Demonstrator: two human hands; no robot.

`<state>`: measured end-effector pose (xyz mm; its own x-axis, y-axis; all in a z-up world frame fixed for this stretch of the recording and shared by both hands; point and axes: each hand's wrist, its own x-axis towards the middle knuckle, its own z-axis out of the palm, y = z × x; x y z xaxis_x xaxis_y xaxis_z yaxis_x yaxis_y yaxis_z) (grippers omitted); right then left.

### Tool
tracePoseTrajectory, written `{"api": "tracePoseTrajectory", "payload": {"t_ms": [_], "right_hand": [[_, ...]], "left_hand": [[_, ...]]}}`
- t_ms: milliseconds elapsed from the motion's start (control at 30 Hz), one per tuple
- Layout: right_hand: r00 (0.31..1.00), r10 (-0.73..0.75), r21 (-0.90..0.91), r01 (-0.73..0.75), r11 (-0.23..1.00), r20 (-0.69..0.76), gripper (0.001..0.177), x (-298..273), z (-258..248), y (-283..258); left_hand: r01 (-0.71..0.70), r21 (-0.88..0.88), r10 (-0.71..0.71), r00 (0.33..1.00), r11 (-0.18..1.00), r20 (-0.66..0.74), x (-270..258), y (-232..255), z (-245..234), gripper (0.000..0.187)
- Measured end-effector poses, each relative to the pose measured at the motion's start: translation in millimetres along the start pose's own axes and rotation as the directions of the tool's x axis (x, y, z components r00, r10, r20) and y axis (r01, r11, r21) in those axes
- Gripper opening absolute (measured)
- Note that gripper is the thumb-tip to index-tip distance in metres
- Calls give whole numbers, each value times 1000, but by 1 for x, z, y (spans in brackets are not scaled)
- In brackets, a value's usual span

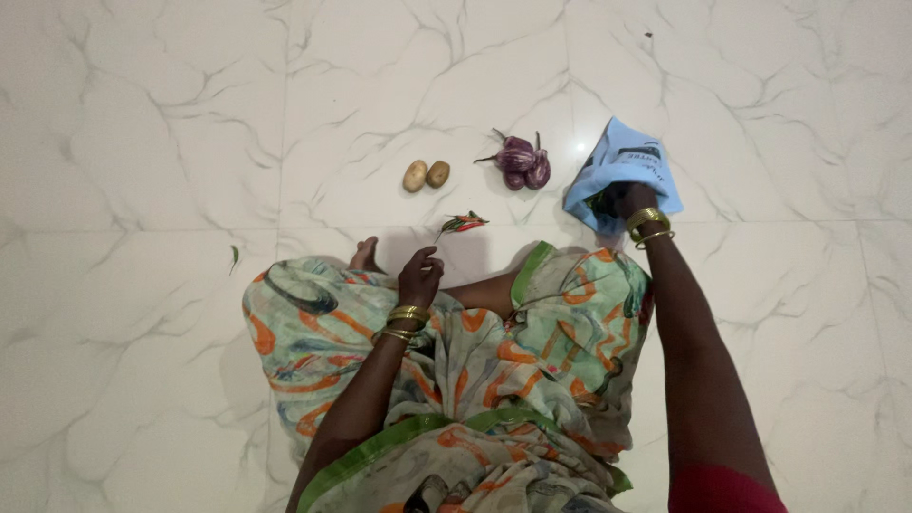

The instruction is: The person sits on the floor and peels potatoes using a handheld peeler. They handle the potatoes one at a time, removing the skin and placing the peeled items aside. Red onions and a bag of green chilies are visible nearby but not handled.

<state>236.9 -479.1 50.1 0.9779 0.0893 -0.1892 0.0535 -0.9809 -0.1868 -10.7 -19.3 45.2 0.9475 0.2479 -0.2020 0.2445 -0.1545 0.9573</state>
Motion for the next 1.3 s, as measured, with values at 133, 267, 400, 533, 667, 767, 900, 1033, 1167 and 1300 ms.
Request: {"api": "tracePoseTrajectory", "payload": {"t_ms": [133,267,400,533,667,767,900,1033,1167,1300], "right_hand": [[976,-216,-160,213,964,-3,34,4,30,8],[981,-121,-30,118,993,-154,73,-11,5,-23],[982,-158,-81,150,985,-103,71,-21,-17,-51],[993,-89,-26,88,996,-75,81,-32,-23,-54],[975,-218,-186,208,960,-34,70,-35,-28,-50],[969,-243,-131,235,963,-47,73,-33,-22,-40],[993,-98,104,90,991,73,65,-27,-1,-4],[921,122,511,-312,801,371,47,-50,-11,-2],[905,-40,763,-332,554,423,21,-81,-49,-37],[866,-260,842,-278,462,428,10,-100,-69,-111]], "left_hand": [[21,-52,-21,1000,998,13,1,-3,1,38],[-35,-4,35,999,999,23,0,-2,1,36],[-25,2,25,1000,1000,-8,-4,6,2,35],[-58,104,62,998,993,-28,-6,13,0,34],[-111,140,114,993,984,-16,-8,16,-1,33],[-61,136,65,997,989,-28,-10,17,-1,34],[-94,157,100,995,983,-27,-12,16,0,33],[-149,113,153,988,982,-19,-10,11,1,30],[-177,71,179,984,982,-23,-8,-3,3,28],[-233,-88,241,966,968,91,-2,-10,2,29]]}}
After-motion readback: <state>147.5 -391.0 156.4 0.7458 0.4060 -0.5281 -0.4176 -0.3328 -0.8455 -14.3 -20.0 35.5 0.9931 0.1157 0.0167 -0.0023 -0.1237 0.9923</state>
